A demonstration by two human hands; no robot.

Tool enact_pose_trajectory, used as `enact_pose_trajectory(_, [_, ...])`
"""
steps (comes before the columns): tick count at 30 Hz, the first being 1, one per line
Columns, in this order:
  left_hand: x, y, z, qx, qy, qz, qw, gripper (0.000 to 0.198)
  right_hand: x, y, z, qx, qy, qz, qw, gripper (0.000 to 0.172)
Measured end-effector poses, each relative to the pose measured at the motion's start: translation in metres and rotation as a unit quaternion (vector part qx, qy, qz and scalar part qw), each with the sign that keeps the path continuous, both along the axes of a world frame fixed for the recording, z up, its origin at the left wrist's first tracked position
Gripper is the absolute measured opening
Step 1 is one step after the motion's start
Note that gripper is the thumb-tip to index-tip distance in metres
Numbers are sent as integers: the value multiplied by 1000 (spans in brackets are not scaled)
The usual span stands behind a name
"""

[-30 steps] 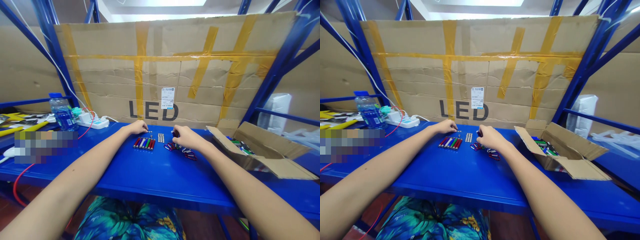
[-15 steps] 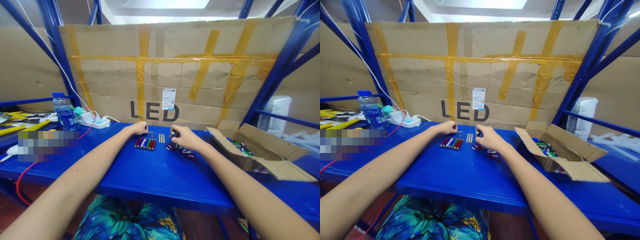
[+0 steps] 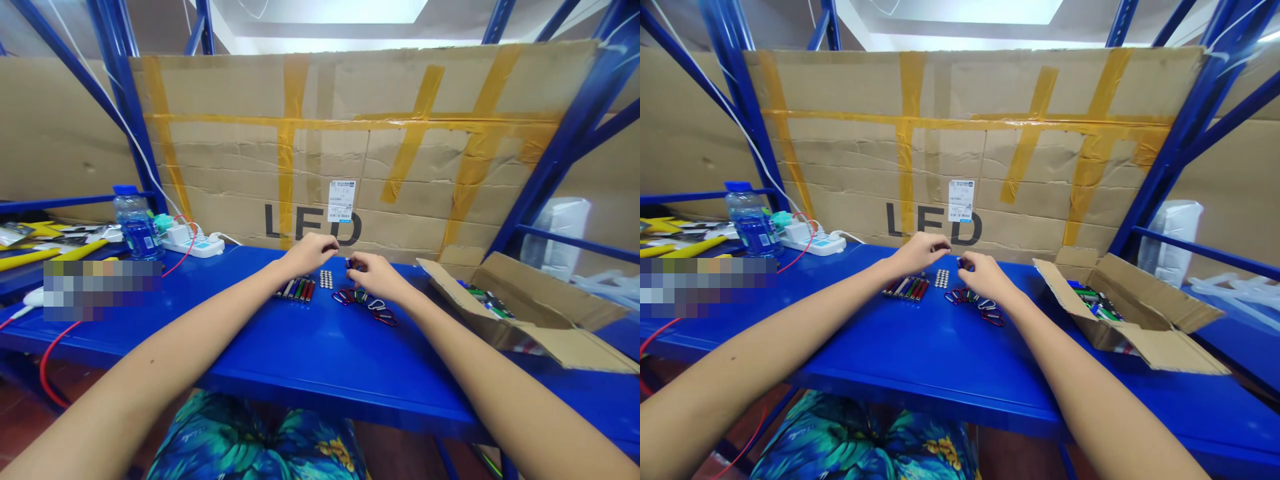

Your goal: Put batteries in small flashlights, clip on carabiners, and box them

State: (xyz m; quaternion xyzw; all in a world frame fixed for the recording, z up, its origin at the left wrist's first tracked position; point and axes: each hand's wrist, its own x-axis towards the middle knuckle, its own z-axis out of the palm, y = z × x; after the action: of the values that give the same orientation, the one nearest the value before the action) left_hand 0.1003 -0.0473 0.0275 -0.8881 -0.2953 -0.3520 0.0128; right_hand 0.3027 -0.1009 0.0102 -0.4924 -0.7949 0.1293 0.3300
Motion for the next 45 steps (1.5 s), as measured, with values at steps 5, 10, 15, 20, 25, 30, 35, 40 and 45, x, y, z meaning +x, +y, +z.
enact_pose_trajectory(5, [14,-11,-7,46,14,-47,998,16,0,2,-1,-16,12,8,1000,5])
enact_pose_trajectory(10, [14,-10,-10,61,11,-55,997,16,0,0,0,-34,20,7,999,6])
enact_pose_trajectory(15, [16,-10,-11,71,27,-81,994,20,-1,1,-1,-54,51,15,997,7])
enact_pose_trajectory(20, [17,-19,-10,59,18,-82,995,22,0,3,-1,-81,96,16,992,9])
enact_pose_trajectory(25, [10,-13,-3,18,-18,-43,999,23,3,3,0,12,23,-13,1000,14])
enact_pose_trajectory(30, [-20,19,-5,3,85,79,993,25,4,5,-4,44,-32,10,998,22])
enact_pose_trajectory(35, [-43,44,-25,-117,190,138,965,21,4,6,-6,84,-61,72,992,30])
enact_pose_trajectory(40, [-42,51,-32,-157,211,168,950,16,0,2,-3,102,-68,102,987,34])
enact_pose_trajectory(45, [-42,51,-27,-186,214,190,940,11,-2,0,-3,89,-65,95,989,32])
